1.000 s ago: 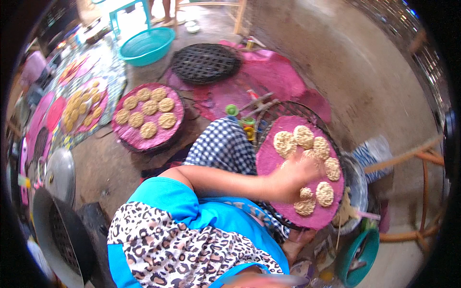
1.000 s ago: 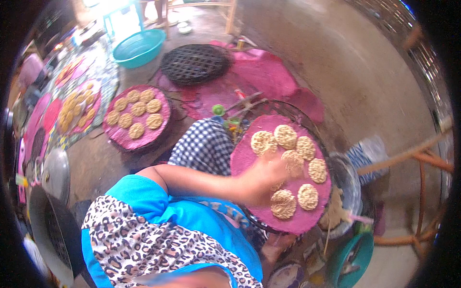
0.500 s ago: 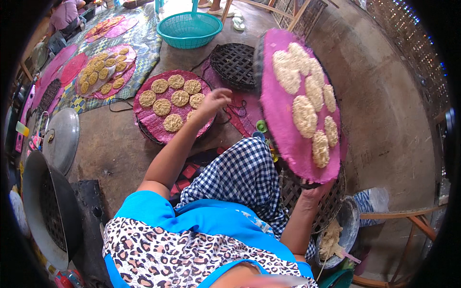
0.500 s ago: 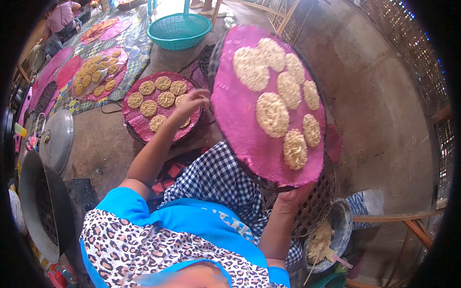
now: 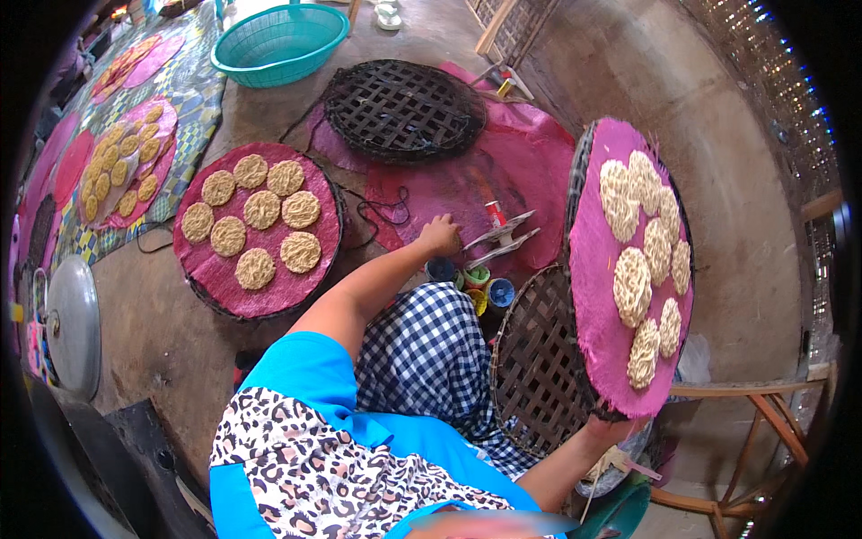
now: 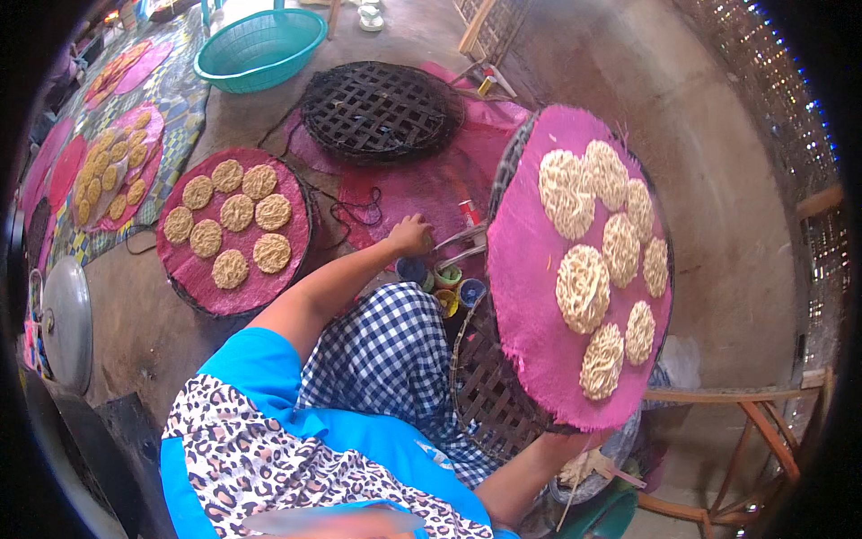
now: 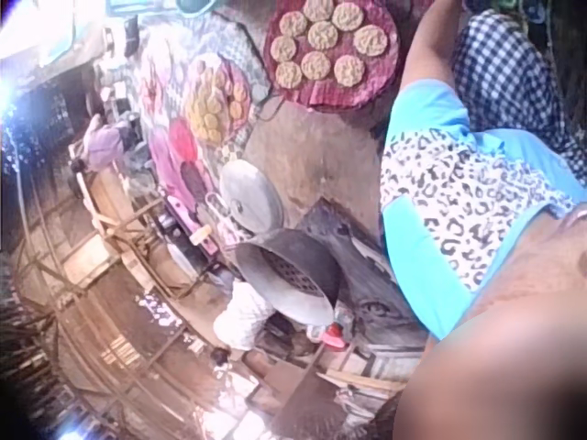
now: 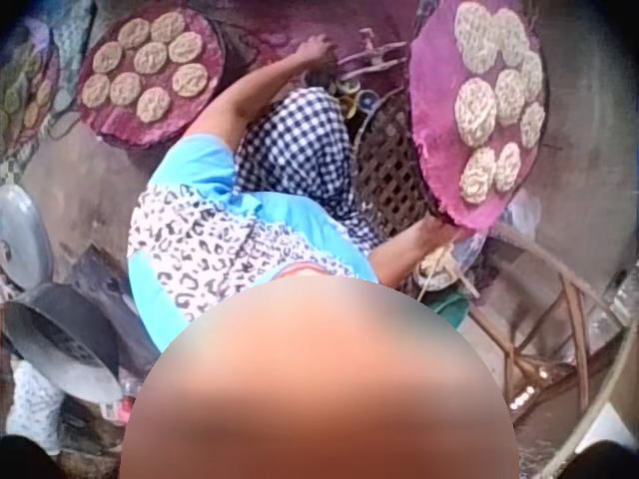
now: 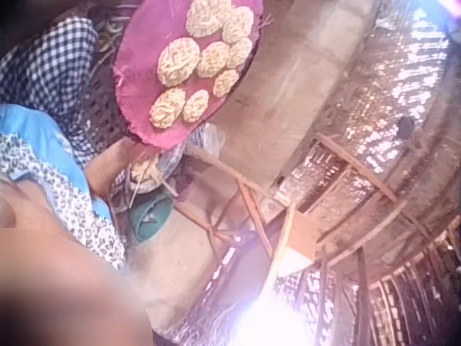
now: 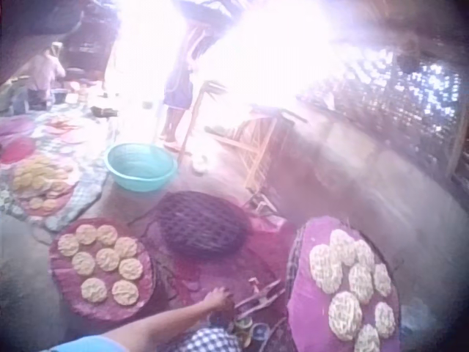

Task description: The person sits on the floor and uses a wooden press to extrude dough into noodle-like strands, placing them into small cups on a woven tray. They repeatedly scoop dough, press it, and arrange the formed noodles, then transfer a tray of finished portions to a steamer.

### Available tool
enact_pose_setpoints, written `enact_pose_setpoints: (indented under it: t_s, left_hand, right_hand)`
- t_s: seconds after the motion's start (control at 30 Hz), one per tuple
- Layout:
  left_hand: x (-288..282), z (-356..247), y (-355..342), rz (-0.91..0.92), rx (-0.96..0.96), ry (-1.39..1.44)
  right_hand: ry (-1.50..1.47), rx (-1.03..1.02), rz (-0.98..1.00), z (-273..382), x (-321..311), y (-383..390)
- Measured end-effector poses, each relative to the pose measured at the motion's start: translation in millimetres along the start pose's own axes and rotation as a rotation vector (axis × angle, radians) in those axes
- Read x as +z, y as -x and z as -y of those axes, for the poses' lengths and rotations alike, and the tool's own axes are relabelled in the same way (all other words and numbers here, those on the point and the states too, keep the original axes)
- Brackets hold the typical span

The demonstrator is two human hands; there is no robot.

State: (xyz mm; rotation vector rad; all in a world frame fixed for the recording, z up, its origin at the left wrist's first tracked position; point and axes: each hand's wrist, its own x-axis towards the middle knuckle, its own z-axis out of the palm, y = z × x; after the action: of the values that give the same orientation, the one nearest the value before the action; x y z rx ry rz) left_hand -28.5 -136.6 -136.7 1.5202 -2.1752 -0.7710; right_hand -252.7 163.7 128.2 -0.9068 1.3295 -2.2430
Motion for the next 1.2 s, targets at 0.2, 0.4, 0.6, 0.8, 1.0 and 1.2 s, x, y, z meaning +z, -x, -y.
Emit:
enact_pose_setpoints:
  t_s: [0.2,0.4,0.6,0.8,1.0,1.2]
  left_hand:
    - [-13.1,10.3,-6.0,-0.045,0.047,0.064]
    - [-9.1,13.2,37.9,0.144,0.264,0.170]
    - [10.6,6.1,64.7,0.117,0.169,0.059]
    - [-61.7,9.6,96.2,-0.327,0.013,0.185]
    - [-212.6,110.1,218.2,-0.936,-0.284,-0.215]
    - [-276.3,183.1,311.7,-0.834,-0.935,-0.288]
  right_hand:
    - [-0.428,0.122,0.477,1.1,-45.6,-0.8]
    - [-0.791,0.313,0.645,-5.7,-54.2,-12.6]
    - [0.354,-0.211,0.493,-9.9,-68.5,-17.6]
    - [0.496,-0.259,0.189,-6.6,-47.2,-21.0]
    - [0.405,-0.223,0.189,-12.2,-17.1,-19.4]
    - [0.359,-0.194,0.202,-18.0,-7.4,-7.4]
